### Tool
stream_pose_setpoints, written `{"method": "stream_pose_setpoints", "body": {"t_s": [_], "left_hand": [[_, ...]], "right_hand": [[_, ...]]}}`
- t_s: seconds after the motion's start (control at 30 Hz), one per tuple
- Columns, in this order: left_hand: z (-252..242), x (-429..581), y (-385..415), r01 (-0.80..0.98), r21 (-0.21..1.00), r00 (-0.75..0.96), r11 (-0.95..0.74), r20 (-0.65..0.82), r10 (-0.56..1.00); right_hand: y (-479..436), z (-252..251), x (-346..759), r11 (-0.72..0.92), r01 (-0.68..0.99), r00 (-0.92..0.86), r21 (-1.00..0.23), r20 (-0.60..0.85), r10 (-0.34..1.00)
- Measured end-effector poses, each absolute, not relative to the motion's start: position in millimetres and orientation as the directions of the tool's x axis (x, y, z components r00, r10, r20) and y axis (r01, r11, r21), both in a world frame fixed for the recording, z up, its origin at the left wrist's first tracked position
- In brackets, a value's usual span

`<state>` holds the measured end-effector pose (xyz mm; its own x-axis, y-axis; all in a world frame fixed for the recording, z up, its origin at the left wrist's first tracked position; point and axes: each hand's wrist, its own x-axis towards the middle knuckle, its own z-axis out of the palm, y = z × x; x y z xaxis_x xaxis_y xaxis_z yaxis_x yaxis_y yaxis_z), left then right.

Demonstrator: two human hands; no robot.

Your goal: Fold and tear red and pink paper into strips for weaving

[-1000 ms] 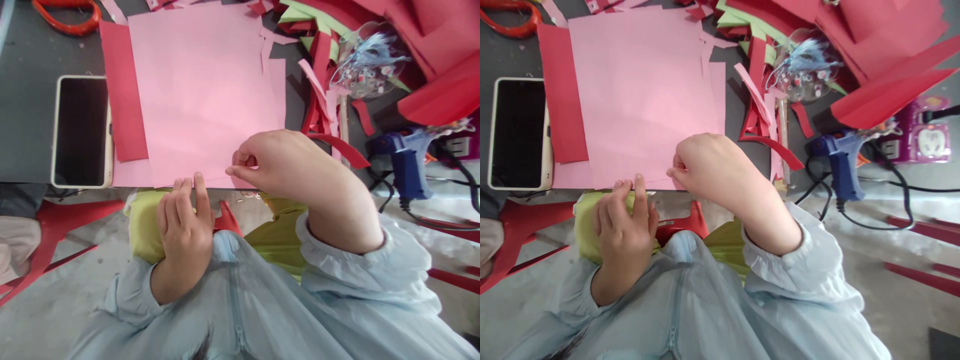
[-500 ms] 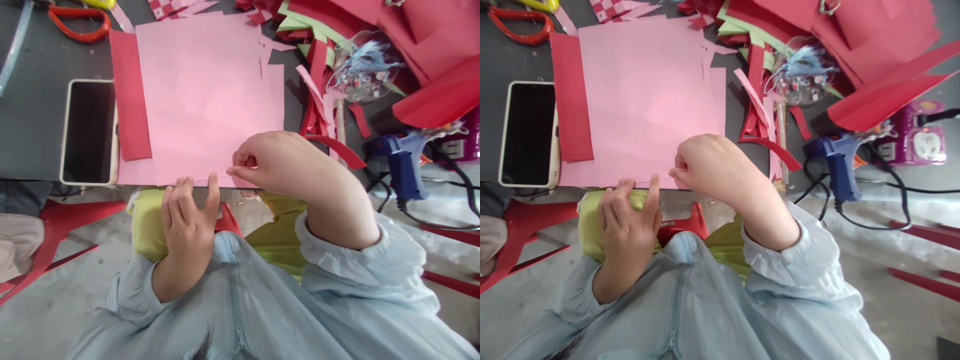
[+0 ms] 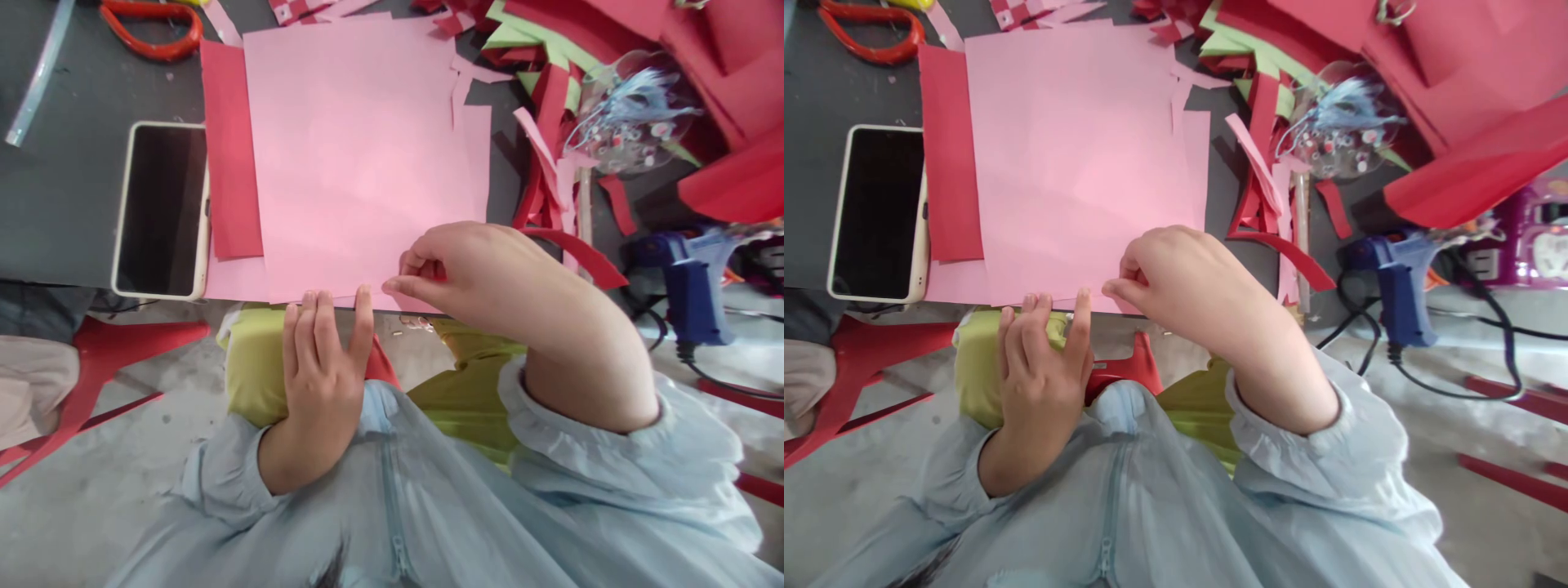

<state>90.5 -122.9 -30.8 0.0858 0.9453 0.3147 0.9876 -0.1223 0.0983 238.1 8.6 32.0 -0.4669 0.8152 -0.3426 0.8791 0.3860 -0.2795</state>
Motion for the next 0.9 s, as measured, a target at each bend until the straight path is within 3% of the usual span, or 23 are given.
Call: {"method": "stream_pose_setpoints", "body": {"t_s": [0.1,0.53,0.9], "left_hand": [[-33.8,92.4,-124.9,0.991,0.031,0.115,-0.131,0.312,0.943],[-36.1,92.9,-123.3,0.991,0.074,0.075,-0.110,0.367,0.927],[-24.1,93.8,-118.9,0.993,-0.033,0.116,-0.111,0.331,0.937]], "right_hand": [[7.5,30.1,238.5,0.389,0.877,-0.468,-0.281,-0.322,0.823],[11.3,32.2,234.6,0.366,0.896,-0.439,-0.252,-0.374,0.817],[11.7,35.1,233.3,0.370,0.896,-0.441,-0.247,-0.390,0.808]]}}
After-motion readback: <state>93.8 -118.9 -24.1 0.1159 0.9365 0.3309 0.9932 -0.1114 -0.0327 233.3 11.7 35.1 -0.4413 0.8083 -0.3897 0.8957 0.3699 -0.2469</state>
